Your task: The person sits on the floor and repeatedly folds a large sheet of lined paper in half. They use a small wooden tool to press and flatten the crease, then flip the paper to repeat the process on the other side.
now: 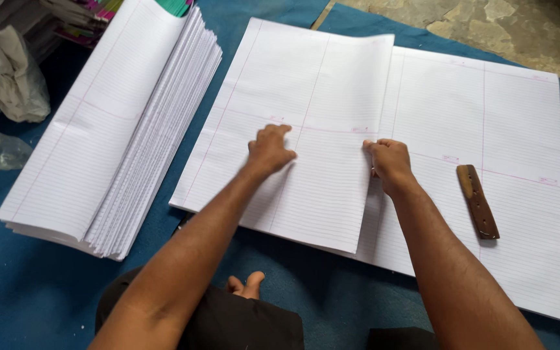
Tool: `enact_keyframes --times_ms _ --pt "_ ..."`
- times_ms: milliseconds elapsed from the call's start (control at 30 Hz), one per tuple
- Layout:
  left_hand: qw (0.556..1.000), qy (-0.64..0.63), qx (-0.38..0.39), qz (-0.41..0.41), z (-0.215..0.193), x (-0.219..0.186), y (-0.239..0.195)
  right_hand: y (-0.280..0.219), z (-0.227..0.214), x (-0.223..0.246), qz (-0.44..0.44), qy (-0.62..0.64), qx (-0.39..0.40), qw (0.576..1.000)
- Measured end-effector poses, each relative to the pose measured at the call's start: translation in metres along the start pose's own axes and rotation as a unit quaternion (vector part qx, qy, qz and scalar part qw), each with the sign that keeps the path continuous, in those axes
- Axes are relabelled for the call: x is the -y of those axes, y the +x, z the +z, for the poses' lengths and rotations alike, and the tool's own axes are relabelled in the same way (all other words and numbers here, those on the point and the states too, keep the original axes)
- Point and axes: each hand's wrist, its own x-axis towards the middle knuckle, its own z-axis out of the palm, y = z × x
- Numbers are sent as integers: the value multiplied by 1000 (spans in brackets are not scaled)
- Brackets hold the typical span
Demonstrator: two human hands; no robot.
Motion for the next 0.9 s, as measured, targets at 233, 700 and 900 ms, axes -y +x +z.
enact_keyframes --times_ms 233,700,900 --pt "998 11 -39 -50 -22 25 1 -9 -15 -8 -35 85 -74 993" --pt "987 -58 -97 -117 -8 44 21 -33 -101 -28 2 17 -144 989" --pt "986 -89 -112 -91 1 51 35 -41 -105 -18 -32 1 -114 993"
